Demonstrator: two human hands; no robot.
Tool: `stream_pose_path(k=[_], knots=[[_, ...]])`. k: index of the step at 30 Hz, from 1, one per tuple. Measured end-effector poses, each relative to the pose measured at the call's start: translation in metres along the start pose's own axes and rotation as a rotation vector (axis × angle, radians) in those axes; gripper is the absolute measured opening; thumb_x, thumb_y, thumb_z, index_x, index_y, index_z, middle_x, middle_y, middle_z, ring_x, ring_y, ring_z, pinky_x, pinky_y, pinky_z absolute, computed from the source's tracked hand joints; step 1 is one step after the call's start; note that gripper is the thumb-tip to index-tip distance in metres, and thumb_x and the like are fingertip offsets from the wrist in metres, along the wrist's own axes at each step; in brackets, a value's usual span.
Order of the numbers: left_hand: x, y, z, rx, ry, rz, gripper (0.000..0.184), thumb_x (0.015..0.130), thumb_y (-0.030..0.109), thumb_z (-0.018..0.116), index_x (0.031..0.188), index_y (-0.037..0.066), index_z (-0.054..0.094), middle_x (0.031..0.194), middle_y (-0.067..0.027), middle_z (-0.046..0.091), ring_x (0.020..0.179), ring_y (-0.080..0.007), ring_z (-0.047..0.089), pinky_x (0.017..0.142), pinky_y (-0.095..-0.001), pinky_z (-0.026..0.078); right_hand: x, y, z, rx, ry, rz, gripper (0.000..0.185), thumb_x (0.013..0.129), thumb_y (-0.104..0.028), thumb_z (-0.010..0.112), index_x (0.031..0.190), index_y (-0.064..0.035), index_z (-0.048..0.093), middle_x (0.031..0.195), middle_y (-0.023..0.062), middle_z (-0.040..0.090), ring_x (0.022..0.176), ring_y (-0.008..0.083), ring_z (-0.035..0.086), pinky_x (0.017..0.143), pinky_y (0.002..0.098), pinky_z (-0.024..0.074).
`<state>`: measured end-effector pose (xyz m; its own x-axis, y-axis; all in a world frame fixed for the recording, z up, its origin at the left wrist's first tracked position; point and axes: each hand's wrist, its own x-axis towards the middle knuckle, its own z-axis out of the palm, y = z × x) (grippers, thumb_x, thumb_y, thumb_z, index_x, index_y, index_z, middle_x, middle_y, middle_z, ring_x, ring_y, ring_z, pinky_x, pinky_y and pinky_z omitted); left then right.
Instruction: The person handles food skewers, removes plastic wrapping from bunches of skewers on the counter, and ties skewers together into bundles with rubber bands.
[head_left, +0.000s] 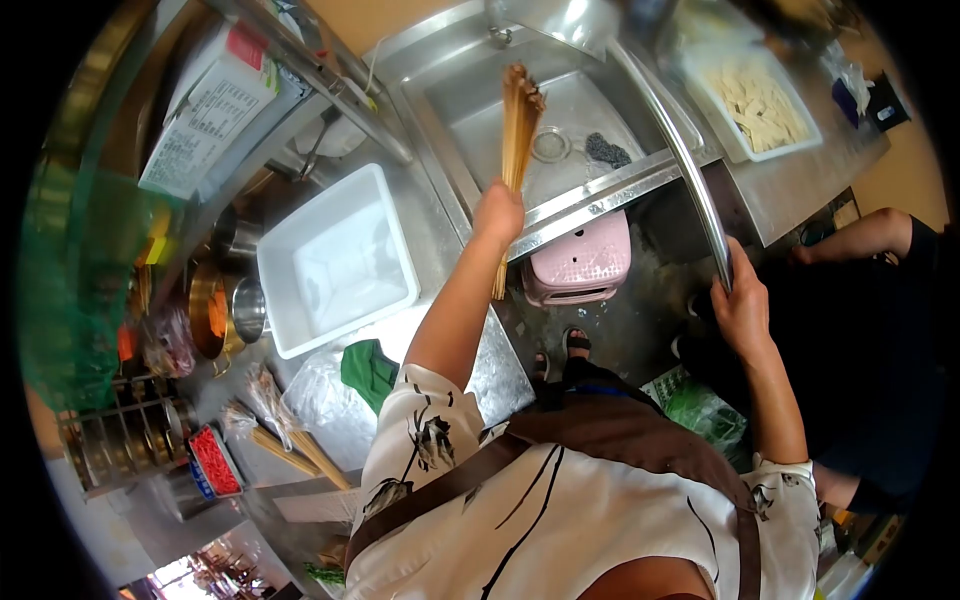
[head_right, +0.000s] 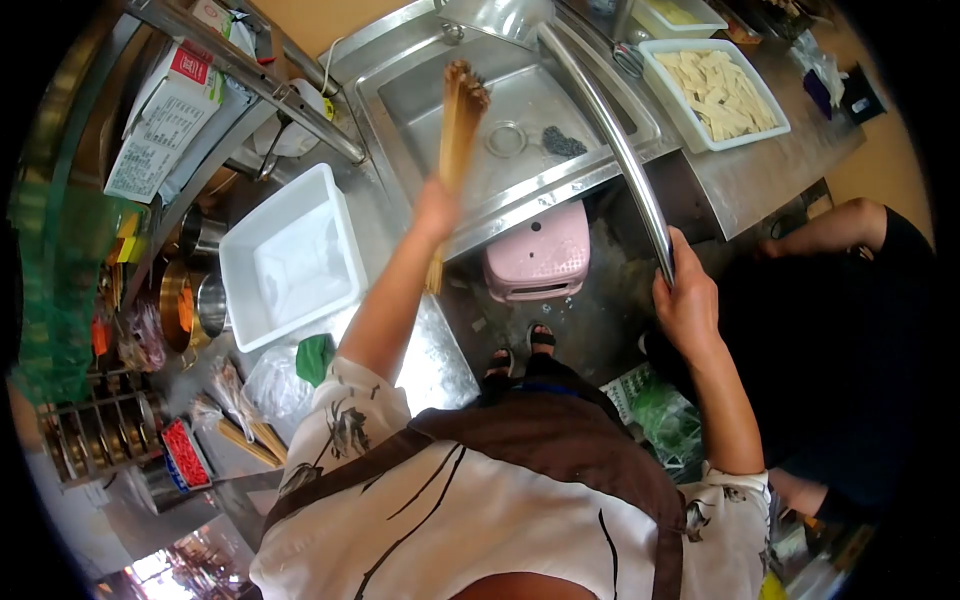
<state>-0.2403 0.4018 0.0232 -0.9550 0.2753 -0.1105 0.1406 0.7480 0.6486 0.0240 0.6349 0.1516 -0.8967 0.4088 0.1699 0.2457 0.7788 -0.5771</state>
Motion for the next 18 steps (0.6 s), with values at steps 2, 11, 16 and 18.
stream_pose_path(k=[2,11,16,18], knots=[[-0.003,-0.002,0.000,-0.061,0.008,-0.014,0.028,0.080,0.015,0.056,0.099,-0.005,0.052,0.088,-0.0294,0.059,0.085,-0.0387,0.059,0.075,-0.0422,0.045,-0.003,0.009,0.010,0.021,0.027,-0.022,0.050,0.075,-0.001,0.053,0.123,-0.0084,0.042,0.094,0.0241,0.056,0.088,0.0404,0.056,0.072,0.0411,0.0459],[-0.038,-0.020,-0.003,-0.503,-0.118,-0.188,0.017,0.080,0.011,0.055,0.087,-0.004,0.053,0.063,-0.0122,0.057,0.049,-0.0194,0.056,0.044,-0.0327,0.044,-0.010,0.034,0.035,0.216,-0.149,0.181,0.054,0.078,-0.001,0.055,0.128,-0.0021,0.037,0.108,0.0247,0.055,0.102,0.0347,0.055,0.085,0.0349,0.0430],[-0.055,-0.013,0.003,-0.542,-0.119,-0.180,0.009,0.080,0.007,0.055,0.082,-0.001,0.055,0.056,-0.0065,0.053,0.044,-0.0143,0.051,0.038,-0.0269,0.041,-0.008,0.046,0.038,0.222,-0.170,0.140,0.054,0.078,-0.002,0.056,0.128,0.0049,0.036,0.109,0.0251,0.055,0.104,0.0310,0.056,0.086,0.0314,0.0428],[-0.046,-0.020,-0.001,-0.588,-0.287,-0.248,0.006,0.080,0.006,0.054,0.082,0.000,0.055,0.057,-0.0062,0.053,0.043,-0.0143,0.050,0.038,-0.0263,0.041,-0.011,0.052,0.040,0.397,-0.186,0.253,0.054,0.078,-0.003,0.058,0.127,0.0052,0.037,0.110,0.0222,0.057,0.100,0.0252,0.057,0.085,0.0304,0.0432]])
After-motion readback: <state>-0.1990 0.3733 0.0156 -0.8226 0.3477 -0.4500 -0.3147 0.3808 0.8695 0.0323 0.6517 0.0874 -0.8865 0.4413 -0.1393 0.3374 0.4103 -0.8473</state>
